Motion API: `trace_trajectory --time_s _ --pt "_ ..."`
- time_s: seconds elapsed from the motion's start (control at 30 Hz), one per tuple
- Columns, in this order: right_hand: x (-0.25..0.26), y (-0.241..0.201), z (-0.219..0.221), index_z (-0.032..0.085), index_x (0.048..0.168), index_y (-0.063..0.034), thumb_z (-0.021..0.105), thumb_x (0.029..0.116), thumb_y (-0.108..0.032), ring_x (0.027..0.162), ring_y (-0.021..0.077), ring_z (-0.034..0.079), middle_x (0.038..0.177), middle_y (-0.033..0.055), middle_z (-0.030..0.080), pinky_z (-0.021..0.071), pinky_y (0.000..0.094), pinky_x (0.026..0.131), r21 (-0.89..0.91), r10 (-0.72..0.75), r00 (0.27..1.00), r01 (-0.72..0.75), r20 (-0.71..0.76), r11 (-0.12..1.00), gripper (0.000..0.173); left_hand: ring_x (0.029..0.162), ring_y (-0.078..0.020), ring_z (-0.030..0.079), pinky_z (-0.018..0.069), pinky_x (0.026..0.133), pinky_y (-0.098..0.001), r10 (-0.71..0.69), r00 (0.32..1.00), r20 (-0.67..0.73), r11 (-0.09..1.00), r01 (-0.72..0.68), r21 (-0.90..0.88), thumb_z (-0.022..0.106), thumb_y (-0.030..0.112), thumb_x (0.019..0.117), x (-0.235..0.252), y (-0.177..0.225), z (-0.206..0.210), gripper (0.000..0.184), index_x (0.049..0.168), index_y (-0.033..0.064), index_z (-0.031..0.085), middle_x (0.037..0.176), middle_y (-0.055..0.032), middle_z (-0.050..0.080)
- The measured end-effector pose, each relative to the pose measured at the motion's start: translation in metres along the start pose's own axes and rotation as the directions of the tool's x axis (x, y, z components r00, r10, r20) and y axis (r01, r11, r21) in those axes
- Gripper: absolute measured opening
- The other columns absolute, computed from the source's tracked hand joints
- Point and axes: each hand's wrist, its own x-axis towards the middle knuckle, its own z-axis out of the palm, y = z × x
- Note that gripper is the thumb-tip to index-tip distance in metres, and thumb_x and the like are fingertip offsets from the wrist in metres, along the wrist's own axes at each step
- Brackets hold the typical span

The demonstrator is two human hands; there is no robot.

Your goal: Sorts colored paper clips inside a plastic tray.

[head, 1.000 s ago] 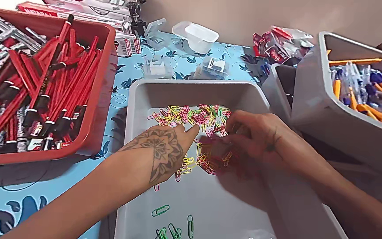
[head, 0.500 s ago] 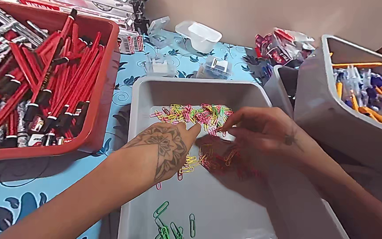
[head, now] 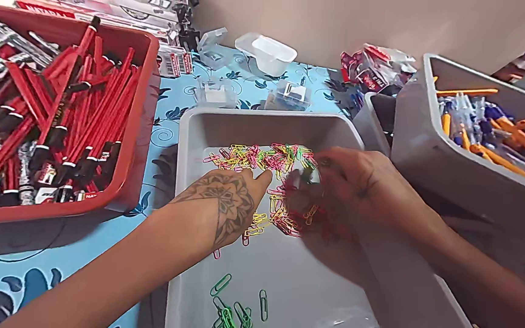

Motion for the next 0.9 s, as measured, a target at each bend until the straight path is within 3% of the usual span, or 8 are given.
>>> trace_trajectory --time_s 0.1,0.27,0.4,0.5,0.6,0.67,0.83,0.9 --pt "0.001 -0.002 0.000 0.069 0.127 -0.0072 0.062 0.0976 -0.005 0.084 0.0257 0.068 0.113 0.0143 0.067 0.0557 0.0436 0.069 0.003 -0.013 0.999 0.013 0.043 1.000 0.030 0.086 -0.0278 0.068 0.0534 0.072 -0.0405 -0.012 0.998 0.059 1.000 0.013 -0.002 0.064 0.015 0.0981 0.001 0.002 -0.005 0.061 0.156 0.0094 0.043 0.105 -0.0148 0.068" --pt "0.004 0.005 0.007 0.075 0.100 -0.0055 0.070 0.0932 -0.011 0.076 0.0235 0.067 0.090 0.0092 0.068 0.0561 0.0424 0.065 -0.027 -0.106 0.979 0.112 0.173 0.993 0.010 0.092 -0.0291 0.068 0.0536 0.077 -0.0412 -0.052 0.989 0.140 0.999 0.053 -0.005 0.065 0.016 0.0987 0.002 0.006 -0.012 0.065 0.158 0.0112 0.039 0.109 -0.0156 0.066" --pt "0.005 0.001 0.007 0.072 0.093 -0.0030 0.069 0.0920 -0.011 0.073 0.0260 0.068 0.088 0.0110 0.067 0.0537 0.0447 0.061 -0.102 -0.094 0.969 0.119 0.227 0.988 0.009 0.093 -0.0303 0.068 0.0536 0.077 -0.0423 -0.038 0.992 0.123 0.999 0.041 -0.019 0.065 0.016 0.0983 0.002 0.005 -0.010 0.064 0.157 0.0100 0.040 0.110 -0.0162 0.067" --pt "0.003 0.001 0.006 0.070 0.086 -0.0053 0.068 0.0893 -0.014 0.068 0.0208 0.065 0.081 0.0073 0.065 0.0503 0.0389 0.055 -0.070 -0.104 0.982 0.116 0.156 0.991 0.010 0.095 -0.0293 0.068 0.0539 0.078 -0.0417 -0.039 0.994 0.106 0.999 0.042 -0.027 0.064 0.017 0.0992 0.001 0.005 -0.010 0.062 0.156 0.0101 0.042 0.111 -0.0153 0.068" --pt "0.002 0.001 0.001 0.072 0.094 -0.0113 0.064 0.0912 -0.018 0.059 0.0012 0.054 0.076 -0.0053 0.064 0.0444 0.0194 0.051 0.224 -0.147 0.987 0.129 0.066 0.966 0.010 0.091 -0.0282 0.067 0.0530 0.075 -0.0418 -0.027 0.997 0.065 0.999 0.029 -0.029 0.063 0.018 0.0996 0.001 0.004 -0.006 0.058 0.154 0.0105 0.045 0.106 -0.0147 0.067" --pt "0.003 0.007 -0.001 0.076 0.099 -0.0107 0.062 0.0972 -0.020 0.060 -0.0073 0.057 0.077 -0.0096 0.069 0.0480 0.0102 0.052 0.448 -0.245 0.964 0.174 0.107 0.877 0.017 0.088 -0.0268 0.067 0.0530 0.072 -0.0398 -0.017 0.999 0.047 0.999 0.018 -0.037 0.062 0.017 0.0992 0.000 0.003 -0.006 0.055 0.152 0.0104 0.047 0.103 -0.0131 0.067" --pt "0.003 0.001 -0.002 0.075 0.105 -0.0119 0.058 0.1018 -0.018 0.060 -0.0030 0.059 0.075 -0.0068 0.068 0.0482 0.0159 0.053 0.239 0.008 0.999 -0.017 0.037 0.971 0.018 0.088 -0.0291 0.068 0.0537 0.073 -0.0406 -0.002 0.999 0.052 0.998 0.005 -0.057 0.064 0.014 0.0981 0.002 0.004 -0.006 0.058 0.152 0.0054 0.047 0.104 -0.0158 0.068" --pt "0.004 0.003 -0.003 0.074 0.110 -0.0093 0.059 0.1011 -0.014 0.060 0.0014 0.059 0.076 -0.0026 0.068 0.0490 0.0197 0.055 0.160 0.011 0.999 -0.016 0.030 0.987 0.018 0.086 -0.0289 0.068 0.0537 0.071 -0.0399 0.001 0.999 0.046 0.999 0.001 -0.053 0.065 0.013 0.0980 0.001 0.004 -0.005 0.057 0.151 0.0052 0.048 0.105 -0.0158 0.068"
